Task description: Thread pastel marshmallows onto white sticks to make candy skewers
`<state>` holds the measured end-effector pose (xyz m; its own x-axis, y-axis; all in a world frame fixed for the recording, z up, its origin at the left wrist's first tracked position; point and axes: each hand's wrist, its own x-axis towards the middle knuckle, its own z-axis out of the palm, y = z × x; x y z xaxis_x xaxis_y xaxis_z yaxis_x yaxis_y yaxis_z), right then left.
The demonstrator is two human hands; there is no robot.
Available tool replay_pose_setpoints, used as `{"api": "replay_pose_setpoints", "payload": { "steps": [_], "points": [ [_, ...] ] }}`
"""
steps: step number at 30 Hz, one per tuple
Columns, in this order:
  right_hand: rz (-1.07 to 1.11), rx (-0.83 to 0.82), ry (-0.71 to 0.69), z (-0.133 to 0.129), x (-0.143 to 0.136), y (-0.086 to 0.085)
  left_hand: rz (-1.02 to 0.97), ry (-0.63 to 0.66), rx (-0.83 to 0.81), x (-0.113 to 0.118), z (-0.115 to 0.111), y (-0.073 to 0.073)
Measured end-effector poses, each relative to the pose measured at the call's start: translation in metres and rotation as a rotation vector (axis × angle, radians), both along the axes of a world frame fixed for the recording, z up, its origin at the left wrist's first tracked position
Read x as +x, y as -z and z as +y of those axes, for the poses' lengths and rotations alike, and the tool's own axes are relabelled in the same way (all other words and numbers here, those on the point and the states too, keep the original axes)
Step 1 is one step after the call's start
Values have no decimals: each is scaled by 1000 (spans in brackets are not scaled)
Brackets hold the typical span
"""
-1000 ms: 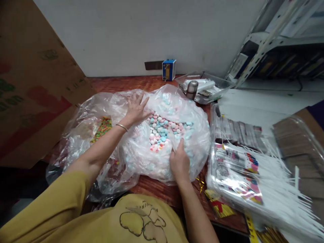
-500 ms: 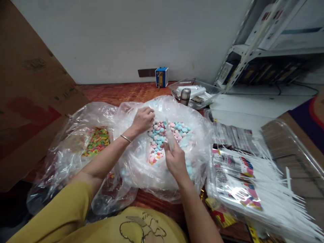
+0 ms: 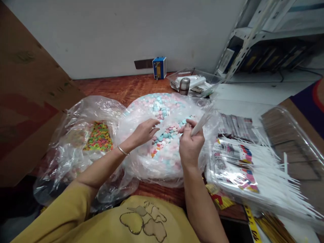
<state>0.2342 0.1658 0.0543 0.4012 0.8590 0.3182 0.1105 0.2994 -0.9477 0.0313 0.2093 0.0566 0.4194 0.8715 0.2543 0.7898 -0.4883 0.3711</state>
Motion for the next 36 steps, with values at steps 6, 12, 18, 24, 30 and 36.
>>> {"api": "replay_pose_setpoints", "payload": {
  "steps": [6,12,18,24,30,36],
  "points": [
    [-280,-13,-282,-61,-37,-25,233,-236,201,-38,-9,3],
    [-903,-296,-614,-36,-94,36,-465,-422,-42,-70,29,16],
    [-1173,-331,-604,-35,-91,40,-727,-446,-35,-79,-3,-8],
    [-1405,-252,-563,-32,-84,40,-335,-352,364,-45,-90,-11],
    [-1500,-60,-603,-31,-58,52,-17,-220,-14,-26,-115,47],
    [-1511,46,-614,-46,-27,61,105,-93,-96,-14,-126,61]
  ]
}}
